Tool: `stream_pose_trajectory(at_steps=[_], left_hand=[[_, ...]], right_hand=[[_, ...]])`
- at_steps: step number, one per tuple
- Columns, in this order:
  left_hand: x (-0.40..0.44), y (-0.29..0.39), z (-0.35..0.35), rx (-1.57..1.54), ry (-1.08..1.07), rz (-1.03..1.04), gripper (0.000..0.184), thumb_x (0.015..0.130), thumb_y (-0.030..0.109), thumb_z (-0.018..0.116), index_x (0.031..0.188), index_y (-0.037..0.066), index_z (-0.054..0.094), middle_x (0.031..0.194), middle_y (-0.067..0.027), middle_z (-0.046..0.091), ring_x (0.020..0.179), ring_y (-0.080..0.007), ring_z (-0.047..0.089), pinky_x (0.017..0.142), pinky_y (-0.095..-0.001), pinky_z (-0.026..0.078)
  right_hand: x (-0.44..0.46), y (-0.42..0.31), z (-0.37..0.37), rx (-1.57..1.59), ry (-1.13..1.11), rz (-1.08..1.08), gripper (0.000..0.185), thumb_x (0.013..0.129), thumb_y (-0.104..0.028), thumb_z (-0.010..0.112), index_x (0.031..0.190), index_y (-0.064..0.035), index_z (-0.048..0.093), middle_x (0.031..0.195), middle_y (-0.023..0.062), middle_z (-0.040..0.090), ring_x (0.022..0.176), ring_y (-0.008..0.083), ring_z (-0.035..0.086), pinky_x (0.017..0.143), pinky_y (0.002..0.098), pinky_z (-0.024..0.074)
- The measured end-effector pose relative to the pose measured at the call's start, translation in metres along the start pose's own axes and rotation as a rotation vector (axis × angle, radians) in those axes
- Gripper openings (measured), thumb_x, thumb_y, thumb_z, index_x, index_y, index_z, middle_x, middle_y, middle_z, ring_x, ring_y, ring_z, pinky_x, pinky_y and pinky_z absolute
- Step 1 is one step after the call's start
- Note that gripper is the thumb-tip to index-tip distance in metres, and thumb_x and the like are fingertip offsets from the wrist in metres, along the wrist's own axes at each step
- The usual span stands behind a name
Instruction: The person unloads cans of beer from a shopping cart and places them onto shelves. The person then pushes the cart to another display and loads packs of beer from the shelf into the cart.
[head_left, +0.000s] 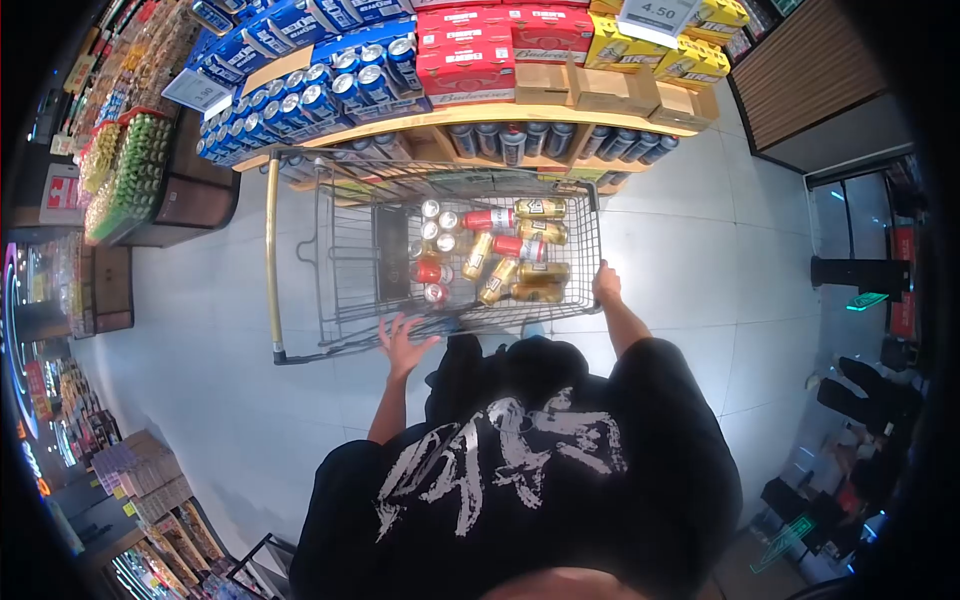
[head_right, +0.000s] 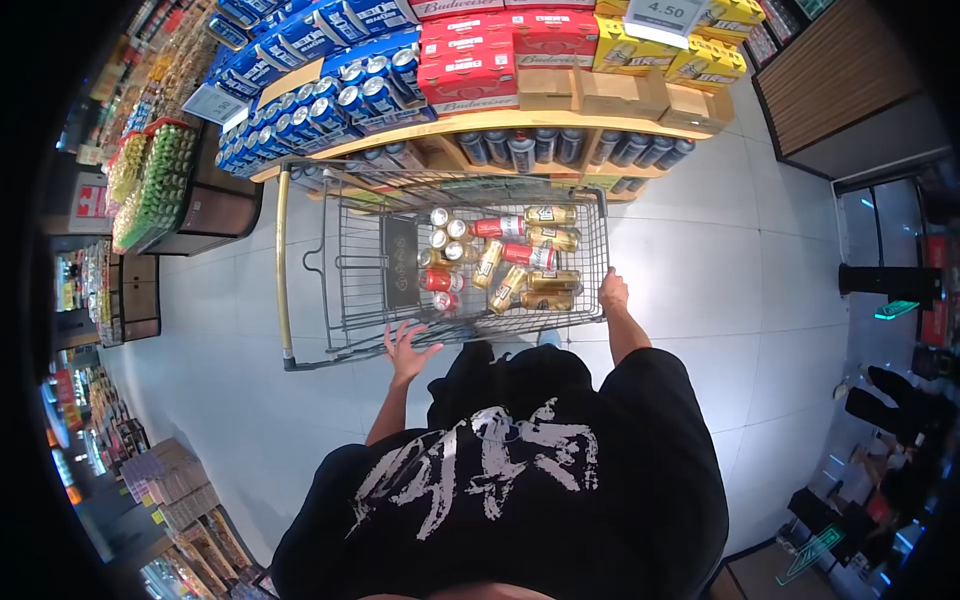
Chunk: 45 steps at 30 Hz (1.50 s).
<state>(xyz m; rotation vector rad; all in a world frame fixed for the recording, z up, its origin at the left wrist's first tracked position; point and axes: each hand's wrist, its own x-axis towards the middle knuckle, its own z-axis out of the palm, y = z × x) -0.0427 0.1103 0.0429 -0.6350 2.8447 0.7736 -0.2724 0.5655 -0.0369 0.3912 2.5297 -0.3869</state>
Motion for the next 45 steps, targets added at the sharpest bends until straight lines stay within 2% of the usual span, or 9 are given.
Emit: stream_pose_trajectory(at_steps=[10,12,16,21,25,31,35,39,45], left_hand=[[-0.009,0.079,-0.001,0.205,-0.120,-0.151,0.073,0.067,0.070,0.078,0.127,0.031,0.062,0.151,0.0023,0.043,0.150,-0.0320,0.018,0.101,-0.0831,0.015],[-0.008,0.086,0.002,0.221,-0.126,-0.145,0.072,0.066,0.072,0.077,0.123,0.029,0.064,0.148,0.0016,0.048,0.148,-0.0303,0.021,0.102,-0.0787,0.020],[0.003,0.103,-0.008,0.210,-0.181,-0.192,0.073,0.064,0.073,0.077,0.116,0.023,0.067,0.138,-0.0030,0.058,0.145,-0.0278,0.030,0.104,-0.0683,0.030],[0.014,0.093,0.007,0.101,-0.039,-0.032,0.070,0.060,0.066,0.084,0.109,0.019,0.070,0.126,-0.0092,0.064,0.139,-0.0316,0.039,0.108,-0.0514,0.039],[0.016,0.094,0.019,0.046,0.159,0.103,0.067,0.055,0.060,0.090,0.101,0.015,0.072,0.116,-0.0092,0.067,0.130,-0.0329,0.049,0.107,-0.0440,0.042],[0.030,0.080,0.019,-0.102,-0.088,-0.029,0.063,0.066,0.057,0.086,0.109,0.014,0.070,0.121,-0.0131,0.064,0.123,-0.0335,0.052,0.106,-0.0427,0.041],[0.050,0.083,-0.007,-0.289,-0.547,-0.123,0.063,0.084,0.056,0.073,0.129,0.013,0.062,0.136,-0.0189,0.058,0.135,-0.0335,0.047,0.111,-0.0400,0.037],[0.087,0.086,-0.007,-0.262,-0.718,-0.070,0.061,0.087,0.050,0.070,0.133,0.012,0.059,0.121,-0.0194,0.066,0.117,-0.0335,0.062,0.098,-0.0403,0.048],[0.154,0.045,0.086,-0.197,-0.726,-0.170,0.065,0.077,0.042,0.078,0.131,0.013,0.057,0.125,-0.0181,0.067,0.116,-0.0334,0.064,0.098,-0.0432,0.050]], right_hand=[[0.003,0.073,-0.025,0.304,0.146,0.033,0.071,0.083,-0.026,0.074,0.143,-0.0012,0.048,0.134,0.0310,0.055,0.117,0.0423,0.061,0.100,0.0441,0.0514],[-0.006,0.087,-0.020,0.463,0.082,-0.025,0.062,0.084,-0.025,0.072,0.136,0.0027,0.055,0.110,0.0280,0.070,0.106,0.0389,0.068,0.094,0.0425,0.0530],[-0.027,0.096,0.021,0.360,0.128,0.034,0.063,0.097,-0.025,0.056,0.151,-0.0103,0.028,0.111,0.0276,0.068,0.104,0.0424,0.068,0.089,0.0496,0.0536],[0.006,0.103,0.069,0.900,0.169,0.176,0.048,0.102,-0.023,0.045,0.146,-0.0096,0.031,0.114,0.0268,0.062,0.100,0.0376,0.068,0.084,0.0449,0.0585],[0.016,0.087,0.060,0.578,0.237,0.381,0.046,0.097,-0.011,0.048,0.142,-0.0107,0.039,0.113,0.0238,0.066,0.098,0.0374,0.069,0.081,0.0460,0.0585],[0.005,0.094,0.050,0.906,0.137,0.447,0.064,0.102,-0.008,0.040,0.158,-0.0249,0.014,0.131,0.0241,0.053,0.100,0.0430,0.067,0.075,0.0484,0.0654],[-0.007,0.086,0.006,1.092,0.015,0.606,0.051,0.103,-0.014,0.042,0.152,-0.0179,0.028,0.129,0.0225,0.054,0.096,0.0399,0.068,0.069,0.0525,0.0641],[0.033,0.125,0.047,0.447,0.134,0.420,0.045,0.086,-0.021,0.059,0.126,0.0006,0.053,0.116,0.0244,0.063,0.095,0.0390,0.068,0.082,0.0538,0.0598],[-0.014,0.015,0.008,0.037,0.366,0.199,0.085,0.080,-0.021,0.072,0.152,-0.0043,0.029,0.154,0.0279,0.031,0.144,0.0485,0.025,0.118,0.0525,0.0295]])
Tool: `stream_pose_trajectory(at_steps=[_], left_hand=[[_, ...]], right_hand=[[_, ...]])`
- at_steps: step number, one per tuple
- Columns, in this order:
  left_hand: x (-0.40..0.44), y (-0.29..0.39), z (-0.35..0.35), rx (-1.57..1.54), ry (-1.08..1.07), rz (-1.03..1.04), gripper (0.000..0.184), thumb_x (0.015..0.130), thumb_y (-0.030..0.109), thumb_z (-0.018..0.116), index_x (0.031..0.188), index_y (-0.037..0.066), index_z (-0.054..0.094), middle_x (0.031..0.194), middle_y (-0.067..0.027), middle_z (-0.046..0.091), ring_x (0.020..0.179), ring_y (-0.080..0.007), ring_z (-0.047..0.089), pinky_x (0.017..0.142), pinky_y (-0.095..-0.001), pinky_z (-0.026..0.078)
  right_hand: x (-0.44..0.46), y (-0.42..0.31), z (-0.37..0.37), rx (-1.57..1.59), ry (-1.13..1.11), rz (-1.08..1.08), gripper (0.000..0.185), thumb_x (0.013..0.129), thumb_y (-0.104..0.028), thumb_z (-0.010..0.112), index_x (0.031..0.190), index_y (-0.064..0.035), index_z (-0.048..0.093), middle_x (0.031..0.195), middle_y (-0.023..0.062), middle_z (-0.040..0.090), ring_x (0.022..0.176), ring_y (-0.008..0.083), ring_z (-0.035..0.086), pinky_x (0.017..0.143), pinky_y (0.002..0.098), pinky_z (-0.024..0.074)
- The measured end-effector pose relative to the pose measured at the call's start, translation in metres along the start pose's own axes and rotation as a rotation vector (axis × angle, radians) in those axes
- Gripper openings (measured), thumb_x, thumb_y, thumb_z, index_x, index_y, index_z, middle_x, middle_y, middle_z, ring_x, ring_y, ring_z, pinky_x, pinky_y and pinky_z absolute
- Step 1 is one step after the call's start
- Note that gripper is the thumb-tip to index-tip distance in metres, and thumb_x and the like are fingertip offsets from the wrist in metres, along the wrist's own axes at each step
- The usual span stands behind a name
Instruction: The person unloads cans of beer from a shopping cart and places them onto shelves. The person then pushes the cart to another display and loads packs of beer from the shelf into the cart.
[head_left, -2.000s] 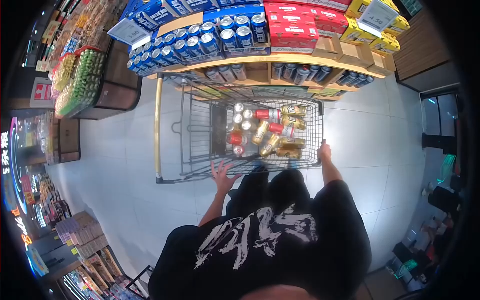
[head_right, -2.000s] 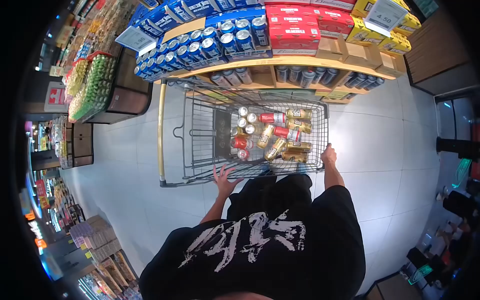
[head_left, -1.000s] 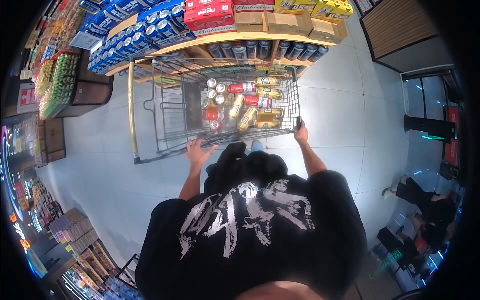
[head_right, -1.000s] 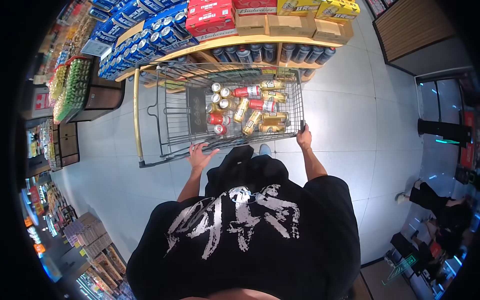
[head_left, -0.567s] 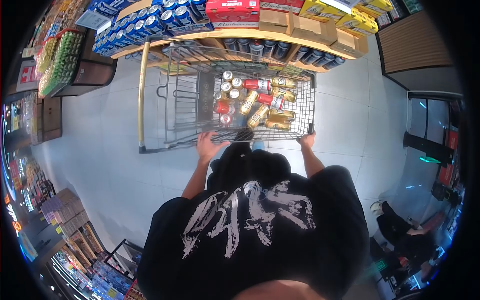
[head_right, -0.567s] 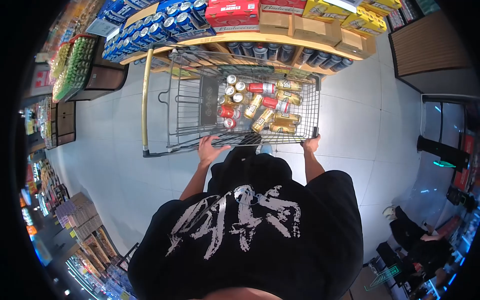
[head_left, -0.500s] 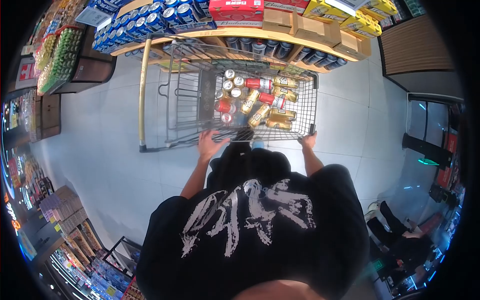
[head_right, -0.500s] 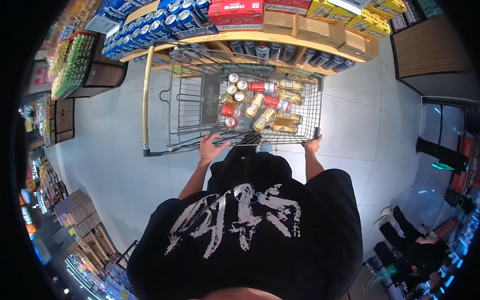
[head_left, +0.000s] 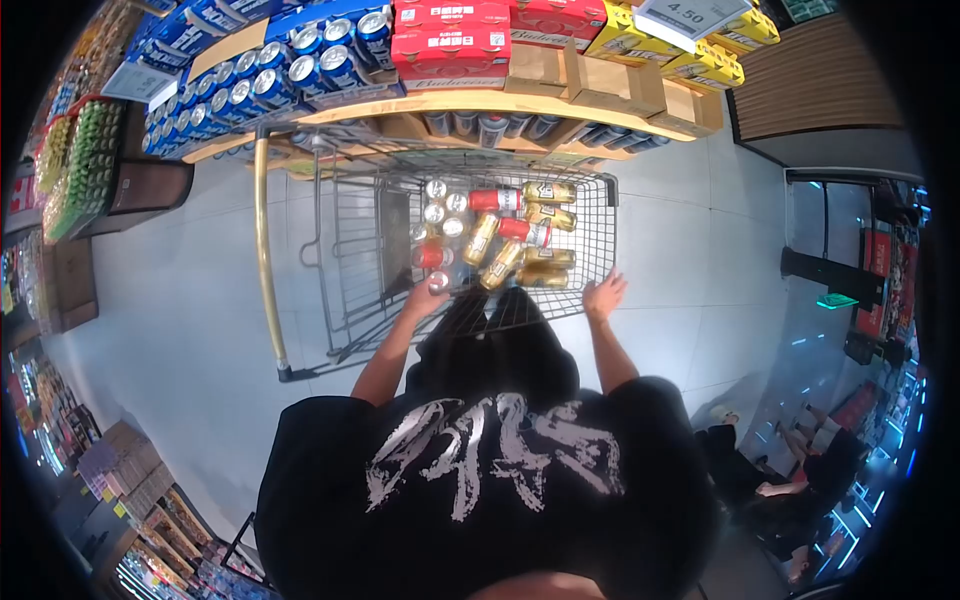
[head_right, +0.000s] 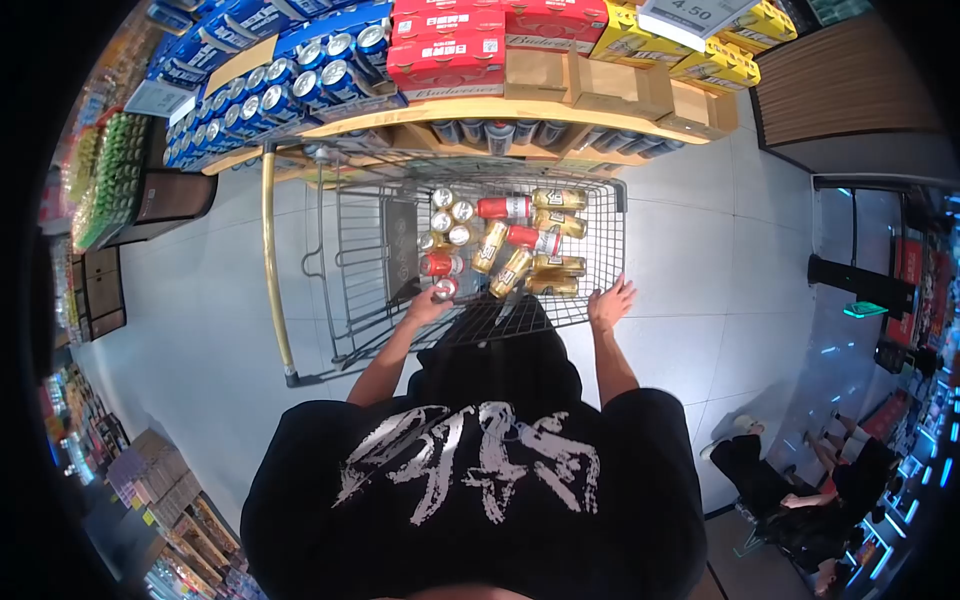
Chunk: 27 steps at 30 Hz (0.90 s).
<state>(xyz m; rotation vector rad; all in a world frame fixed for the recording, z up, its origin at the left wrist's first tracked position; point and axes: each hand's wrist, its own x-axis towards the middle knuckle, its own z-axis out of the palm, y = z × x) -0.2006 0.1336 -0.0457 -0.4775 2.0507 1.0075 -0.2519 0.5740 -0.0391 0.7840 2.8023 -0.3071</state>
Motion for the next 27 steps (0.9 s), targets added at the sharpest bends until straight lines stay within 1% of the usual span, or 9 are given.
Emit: stream_pose_trajectory(at_steps=[4,7,9,12,14,15,17,23,27], left_hand=[[0.055,-0.002,0.020,0.110,0.050,-0.181,0.085,0.069,0.042,0.083,0.141,0.017,0.046,0.129,-0.0171,0.064,0.120,-0.0351,0.061,0.102,-0.0431,0.049],[0.079,-0.009,0.042,0.082,0.122,-0.274,0.083,0.069,0.043,0.082,0.139,0.017,0.048,0.137,-0.0161,0.057,0.129,-0.0327,0.053,0.106,-0.0440,0.045],[0.099,-0.022,0.059,0.009,0.158,-0.186,0.082,0.068,0.040,0.083,0.139,0.018,0.048,0.146,-0.0159,0.048,0.135,-0.0337,0.046,0.108,-0.0462,0.043],[0.107,-0.023,0.086,0.211,0.243,-0.159,0.069,0.067,0.026,0.082,0.130,0.017,0.055,0.141,-0.0175,0.047,0.128,-0.0404,0.049,0.105,-0.0494,0.045],[0.093,-0.009,0.072,0.122,0.193,-0.249,0.060,0.068,0.019,0.082,0.122,0.014,0.059,0.137,-0.0182,0.047,0.122,-0.0431,0.051,0.104,-0.0508,0.046],[0.104,-0.026,0.084,0.206,0.299,-0.134,0.048,0.067,0.014,0.080,0.111,0.013,0.061,0.129,-0.0188,0.052,0.115,-0.0449,0.055,0.100,-0.0508,0.048],[0.111,-0.043,0.093,0.301,0.347,-0.050,0.049,0.066,0.015,0.080,0.111,0.013,0.061,0.120,-0.0193,0.059,0.111,-0.0421,0.059,0.096,-0.0495,0.051],[0.059,0.010,0.040,0.187,0.233,-0.001,0.060,0.064,0.016,0.083,0.118,0.012,0.056,0.111,-0.0195,0.064,0.110,-0.0379,0.061,0.094,-0.0498,0.050],[0.014,0.034,0.015,0.015,0.423,0.244,0.075,0.062,0.021,0.085,0.125,0.009,0.046,0.113,-0.0206,0.064,0.106,-0.0424,0.062,0.094,-0.0511,0.048]], right_hand=[[-0.024,-0.033,-0.012,0.142,0.017,-0.399,0.070,0.081,-0.011,0.067,0.146,-0.0024,0.042,0.149,0.0290,0.040,0.144,0.0475,0.027,0.120,0.0514,0.0254],[-0.037,-0.042,-0.004,0.120,-0.093,-0.494,0.063,0.080,-0.010,0.067,0.140,-0.0038,0.048,0.149,0.0316,0.037,0.143,0.0490,0.027,0.121,0.0530,0.0239],[-0.050,-0.049,0.001,0.199,-0.150,-0.466,0.055,0.080,-0.010,0.067,0.133,-0.0046,0.054,0.146,0.0304,0.038,0.140,0.0518,0.029,0.120,0.0560,0.0244],[-0.052,-0.038,0.015,0.230,-0.229,-0.583,0.041,0.081,-0.009,0.068,0.122,-0.0082,0.062,0.147,0.0237,0.040,0.140,0.0497,0.029,0.118,0.0555,0.0270],[-0.047,-0.042,0.018,0.247,-0.264,-0.529,0.039,0.081,-0.008,0.068,0.120,-0.0075,0.063,0.141,0.0234,0.046,0.136,0.0476,0.035,0.115,0.0547,0.0304],[-0.047,-0.040,0.020,0.258,-0.285,-0.494,0.038,0.081,-0.007,0.068,0.119,-0.0072,0.063,0.138,0.0233,0.049,0.134,0.0466,0.038,0.114,0.0543,0.0321],[-0.043,-0.036,0.032,0.365,-0.172,-0.397,0.030,0.081,-0.006,0.067,0.110,-0.0040,0.066,0.114,0.0199,0.064,0.117,0.0392,0.054,0.104,0.0482,0.0398],[-0.033,-0.060,0.023,0.495,-0.466,-0.267,0.028,0.089,-0.013,0.065,0.114,-0.0005,0.067,0.115,0.0212,0.069,0.112,0.0398,0.062,0.098,0.0430,0.0478],[-0.021,-0.085,0.027,0.557,-0.559,-0.388,0.034,0.087,-0.010,0.072,0.120,-0.0053,0.066,0.112,0.0151,0.073,0.110,0.0292,0.067,0.098,0.0365,0.0488]])
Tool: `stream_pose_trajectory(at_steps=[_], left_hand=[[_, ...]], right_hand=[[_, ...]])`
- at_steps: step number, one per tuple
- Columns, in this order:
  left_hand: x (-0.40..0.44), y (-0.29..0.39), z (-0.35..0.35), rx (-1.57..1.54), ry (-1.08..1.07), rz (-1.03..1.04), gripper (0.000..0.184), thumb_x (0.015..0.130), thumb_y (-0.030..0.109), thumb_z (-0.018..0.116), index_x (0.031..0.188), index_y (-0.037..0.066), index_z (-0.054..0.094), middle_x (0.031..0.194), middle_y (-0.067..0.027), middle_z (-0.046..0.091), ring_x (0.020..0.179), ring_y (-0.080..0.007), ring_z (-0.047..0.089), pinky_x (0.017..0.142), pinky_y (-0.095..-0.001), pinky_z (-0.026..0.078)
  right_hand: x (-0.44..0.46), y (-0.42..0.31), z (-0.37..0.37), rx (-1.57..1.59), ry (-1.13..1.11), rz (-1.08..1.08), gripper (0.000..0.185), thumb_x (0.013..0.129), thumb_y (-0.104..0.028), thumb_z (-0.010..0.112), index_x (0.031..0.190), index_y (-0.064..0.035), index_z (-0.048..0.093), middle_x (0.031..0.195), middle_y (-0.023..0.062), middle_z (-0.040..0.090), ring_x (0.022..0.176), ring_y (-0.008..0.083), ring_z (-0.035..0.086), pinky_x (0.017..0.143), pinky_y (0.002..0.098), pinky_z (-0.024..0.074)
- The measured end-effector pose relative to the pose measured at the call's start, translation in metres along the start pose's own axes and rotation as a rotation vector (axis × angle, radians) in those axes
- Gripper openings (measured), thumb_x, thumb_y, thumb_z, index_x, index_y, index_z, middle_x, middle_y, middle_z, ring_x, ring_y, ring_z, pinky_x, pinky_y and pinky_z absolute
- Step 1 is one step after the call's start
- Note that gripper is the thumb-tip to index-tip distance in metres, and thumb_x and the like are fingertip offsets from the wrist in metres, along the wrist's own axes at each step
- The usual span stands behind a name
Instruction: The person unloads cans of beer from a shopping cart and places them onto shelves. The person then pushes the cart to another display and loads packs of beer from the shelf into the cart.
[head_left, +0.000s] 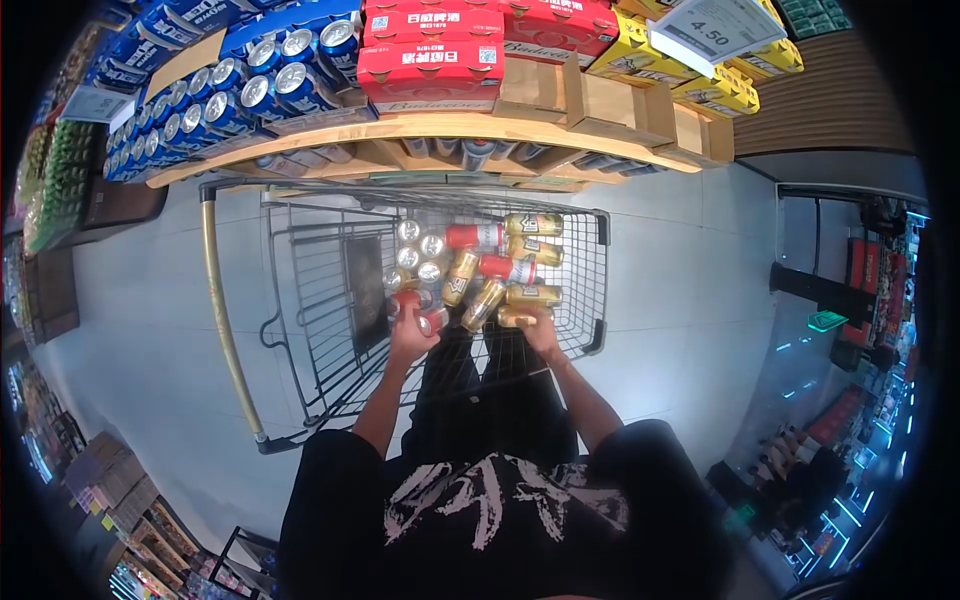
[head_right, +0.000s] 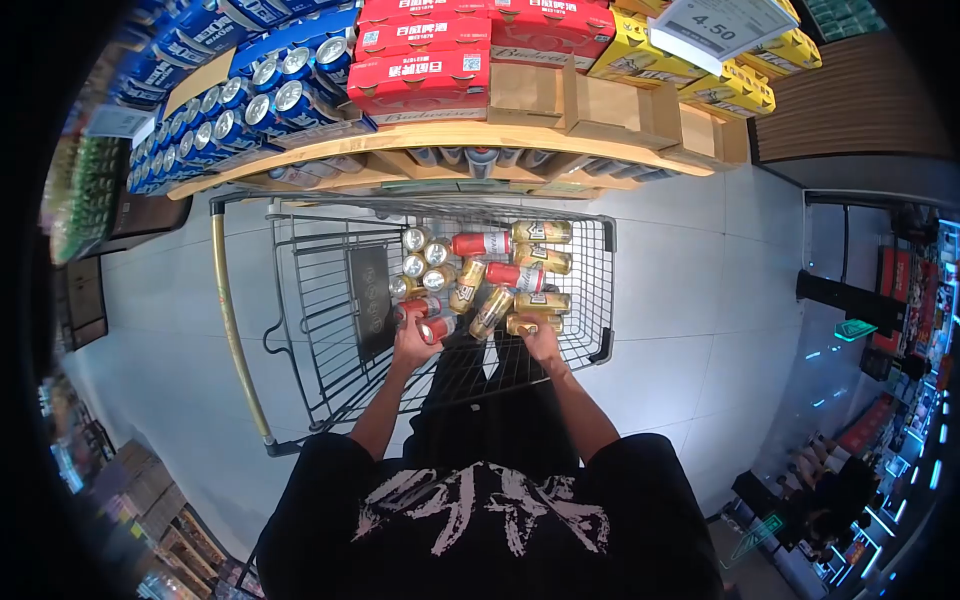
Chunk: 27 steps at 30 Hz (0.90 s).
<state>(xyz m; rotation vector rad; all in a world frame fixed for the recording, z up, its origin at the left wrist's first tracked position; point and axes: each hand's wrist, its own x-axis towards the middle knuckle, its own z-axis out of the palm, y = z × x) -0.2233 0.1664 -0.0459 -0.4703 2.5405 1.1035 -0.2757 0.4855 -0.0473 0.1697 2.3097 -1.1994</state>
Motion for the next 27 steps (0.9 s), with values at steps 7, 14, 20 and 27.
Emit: stream_pose_trajectory(at_steps=[7,14,20,27], left_hand=[[-0.015,0.093,-0.087,-0.445,0.021,0.238,0.077,0.066,0.019,0.090,0.127,0.006,0.044,0.115,-0.0165,0.062,0.109,-0.0286,0.064,0.091,-0.0405,0.052],[0.000,0.170,-0.126,-1.008,-0.046,0.285,0.079,0.076,0.009,0.086,0.136,0.007,0.034,0.124,-0.0138,0.057,0.112,-0.0205,0.060,0.097,-0.0365,0.053],[0.004,0.203,-0.132,-1.111,-0.013,0.149,0.069,0.085,0.018,0.080,0.140,0.007,0.040,0.123,-0.0126,0.060,0.113,-0.0189,0.060,0.099,-0.0336,0.048],[-0.021,0.218,-0.116,-1.439,-0.350,0.146,0.052,0.090,0.026,0.075,0.131,0.004,0.053,0.118,-0.0105,0.066,0.112,-0.0219,0.063,0.100,-0.0394,0.048]], right_hand=[[0.020,-0.115,-0.024,0.063,-0.504,-0.210,0.082,0.083,-0.020,0.081,0.151,-0.0097,0.037,0.154,0.0175,0.038,0.137,0.0331,0.046,0.109,0.0438,0.0447],[0.017,-0.170,-0.053,1.077,-1.104,0.290,0.062,0.105,-0.045,0.044,0.146,0.0012,0.039,0.132,0.0231,0.058,0.108,0.0364,0.067,0.088,0.0410,0.0605],[-0.011,-0.200,-0.062,1.041,-0.880,0.099,0.061,0.104,-0.049,0.045,0.137,0.0029,0.047,0.110,0.0231,0.067,0.092,0.0325,0.071,0.076,0.0362,0.0609],[-0.019,-0.180,-0.046,1.337,-1.155,0.183,0.073,0.102,-0.061,0.037,0.134,0.0029,0.047,0.104,0.0254,0.067,0.085,0.0327,0.072,0.071,0.0365,0.0625]])
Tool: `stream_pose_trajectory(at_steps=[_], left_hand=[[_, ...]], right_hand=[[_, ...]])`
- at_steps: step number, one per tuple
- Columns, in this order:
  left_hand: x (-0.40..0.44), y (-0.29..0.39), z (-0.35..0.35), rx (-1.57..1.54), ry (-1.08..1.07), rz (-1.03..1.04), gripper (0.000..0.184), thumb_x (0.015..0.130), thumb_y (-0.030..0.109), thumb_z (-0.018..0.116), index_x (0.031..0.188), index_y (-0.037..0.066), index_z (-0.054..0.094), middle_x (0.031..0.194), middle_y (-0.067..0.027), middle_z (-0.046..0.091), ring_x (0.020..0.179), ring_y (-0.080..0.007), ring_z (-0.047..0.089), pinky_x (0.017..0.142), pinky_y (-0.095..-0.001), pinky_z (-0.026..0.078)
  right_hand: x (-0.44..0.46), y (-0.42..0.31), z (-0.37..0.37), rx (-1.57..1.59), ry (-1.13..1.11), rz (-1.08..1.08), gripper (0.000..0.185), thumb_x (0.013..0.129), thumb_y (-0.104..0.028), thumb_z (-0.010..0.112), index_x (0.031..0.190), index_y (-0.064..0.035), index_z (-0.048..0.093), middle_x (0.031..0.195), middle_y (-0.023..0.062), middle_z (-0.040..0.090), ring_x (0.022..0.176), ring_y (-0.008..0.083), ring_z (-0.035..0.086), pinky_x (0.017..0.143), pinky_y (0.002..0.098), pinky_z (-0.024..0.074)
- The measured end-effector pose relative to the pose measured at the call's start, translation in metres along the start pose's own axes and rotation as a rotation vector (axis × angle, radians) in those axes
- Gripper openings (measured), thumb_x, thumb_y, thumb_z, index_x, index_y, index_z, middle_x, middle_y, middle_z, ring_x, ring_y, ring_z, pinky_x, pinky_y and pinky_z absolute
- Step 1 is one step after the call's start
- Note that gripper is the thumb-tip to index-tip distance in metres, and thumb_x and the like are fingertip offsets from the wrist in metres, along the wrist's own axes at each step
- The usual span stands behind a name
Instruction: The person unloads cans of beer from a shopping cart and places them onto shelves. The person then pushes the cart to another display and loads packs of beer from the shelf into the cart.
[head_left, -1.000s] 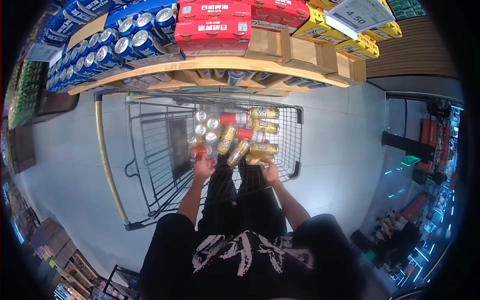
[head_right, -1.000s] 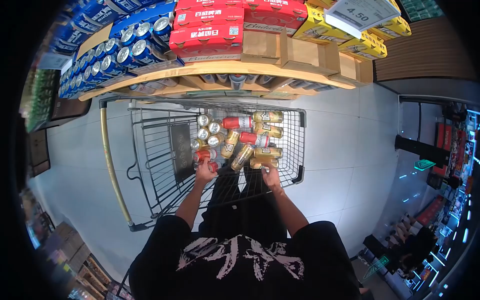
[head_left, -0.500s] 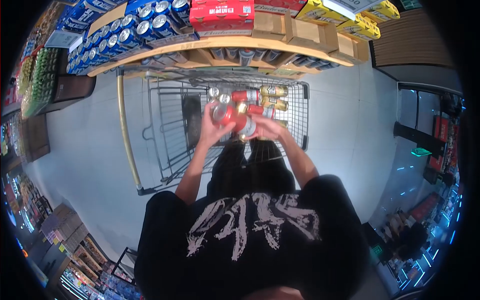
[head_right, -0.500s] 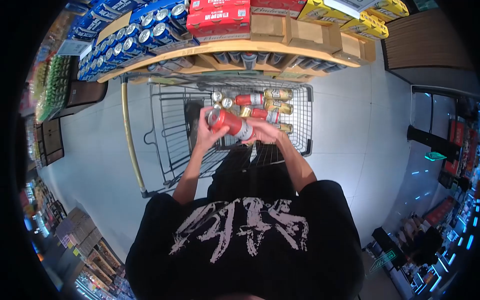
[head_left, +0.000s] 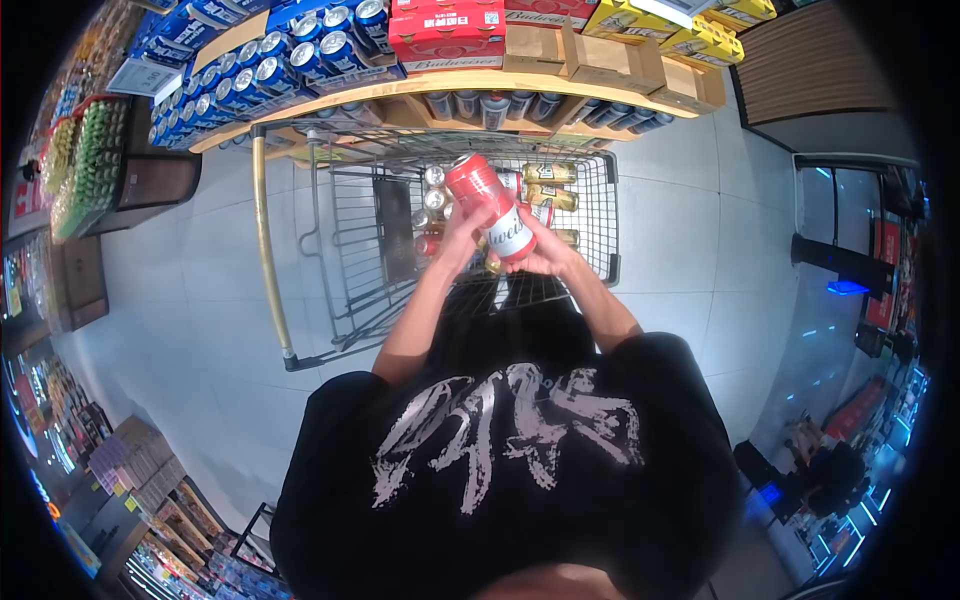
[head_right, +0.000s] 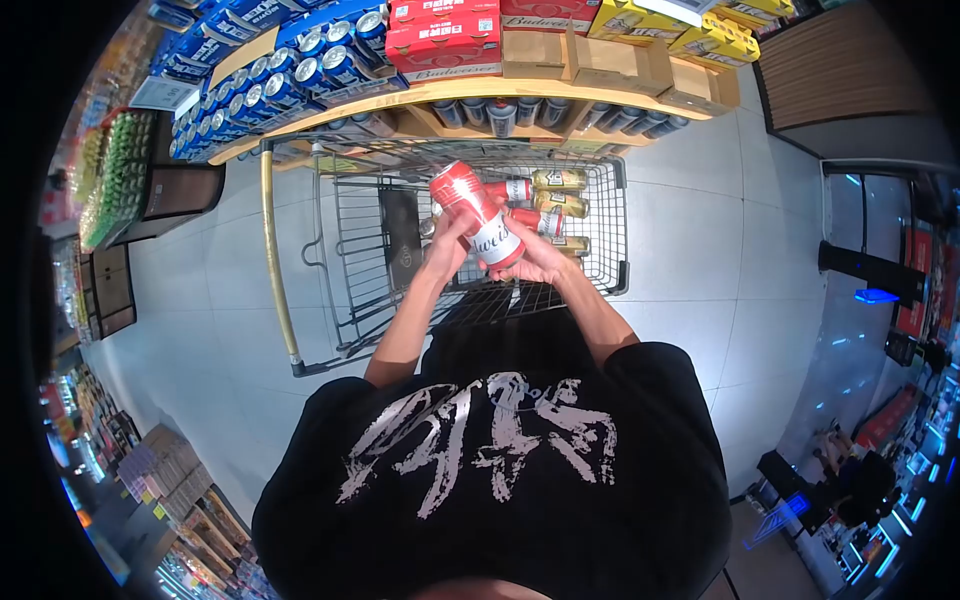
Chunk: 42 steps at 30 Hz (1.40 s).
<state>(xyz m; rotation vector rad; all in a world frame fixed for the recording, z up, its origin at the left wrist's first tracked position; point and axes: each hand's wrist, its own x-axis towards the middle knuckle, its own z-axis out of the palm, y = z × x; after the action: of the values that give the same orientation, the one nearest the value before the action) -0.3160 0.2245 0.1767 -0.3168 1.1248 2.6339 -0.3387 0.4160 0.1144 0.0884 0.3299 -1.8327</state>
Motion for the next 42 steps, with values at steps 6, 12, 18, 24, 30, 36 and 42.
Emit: stream_pose_trajectory(at_steps=[6,12,18,24,30,36,42], left_hand=[[-0.006,0.003,0.010,0.283,0.101,0.083,0.040,0.086,0.016,0.077,0.118,0.002,0.059,0.105,-0.0103,0.070,0.098,-0.0179,0.069,0.088,-0.0360,0.056],[-0.006,0.011,-0.003,0.783,0.286,0.098,0.069,0.069,0.030,0.092,0.123,0.004,0.058,0.110,-0.0089,0.071,0.097,-0.0172,0.070,0.088,-0.0339,0.055],[-0.019,0.023,0.023,1.296,0.250,0.128,0.087,0.059,0.040,0.091,0.133,0.011,0.055,0.104,-0.0133,0.074,0.097,-0.0328,0.072,0.083,-0.0428,0.057],[-0.018,0.013,0.049,1.174,0.223,0.269,0.090,0.067,0.029,0.089,0.143,0.017,0.044,0.122,-0.0180,0.066,0.110,-0.0354,0.067,0.091,-0.0440,0.054],[-0.019,0.001,0.037,0.502,-0.162,-0.045,0.091,0.078,0.025,0.084,0.148,0.004,0.032,0.119,-0.0154,0.063,0.101,-0.0260,0.068,0.085,-0.0377,0.056],[-0.029,-0.004,0.083,0.297,-0.154,-0.027,0.069,0.081,0.025,0.078,0.137,0.005,0.042,0.100,-0.0093,0.067,0.072,-0.0137,0.066,0.052,-0.0229,0.050],[-0.032,-0.018,0.085,0.170,-0.099,-0.004,0.079,0.083,0.057,0.067,0.133,-0.001,0.048,0.099,-0.0193,0.069,0.068,-0.0153,0.063,0.052,-0.0242,0.049]], right_hand=[[-0.003,0.006,0.036,-0.249,0.216,0.011,0.076,0.100,-0.062,0.042,0.140,0.0025,0.042,0.124,0.0260,0.061,0.111,0.0309,0.065,0.088,0.0479,0.0609],[-0.009,-0.020,0.015,-0.971,0.652,-0.405,0.065,0.100,-0.036,0.062,0.146,0.0061,0.041,0.137,0.0210,0.057,0.125,0.0254,0.057,0.104,0.0338,0.0477],[-0.009,-0.045,0.108,-1.079,0.575,-0.277,0.079,0.082,-0.026,0.085,0.144,0.0025,0.045,0.124,0.0150,0.064,0.116,0.0165,0.061,0.094,0.0308,0.0529],[-0.020,-0.062,0.087,-1.205,0.464,-0.487,0.075,0.071,-0.020,0.092,0.134,0.0004,0.055,0.117,0.0095,0.067,0.108,0.0175,0.063,0.091,0.0331,0.0546],[-0.041,-0.101,0.065,-0.681,0.246,-0.474,0.063,0.076,-0.023,0.072,0.132,-0.0007,0.057,0.119,0.0104,0.068,0.111,0.0197,0.062,0.103,0.0345,0.0431],[-0.041,-0.120,0.050,-0.641,0.229,-0.450,0.059,0.082,-0.028,0.068,0.133,-0.0014,0.055,0.122,0.0101,0.066,0.110,0.0197,0.062,0.100,0.0348,0.0444],[-0.047,-0.124,0.074,-0.788,0.307,-0.432,0.057,0.084,-0.032,0.072,0.130,-0.0018,0.056,0.119,0.0088,0.066,0.110,0.0172,0.062,0.099,0.0355,0.0465]])
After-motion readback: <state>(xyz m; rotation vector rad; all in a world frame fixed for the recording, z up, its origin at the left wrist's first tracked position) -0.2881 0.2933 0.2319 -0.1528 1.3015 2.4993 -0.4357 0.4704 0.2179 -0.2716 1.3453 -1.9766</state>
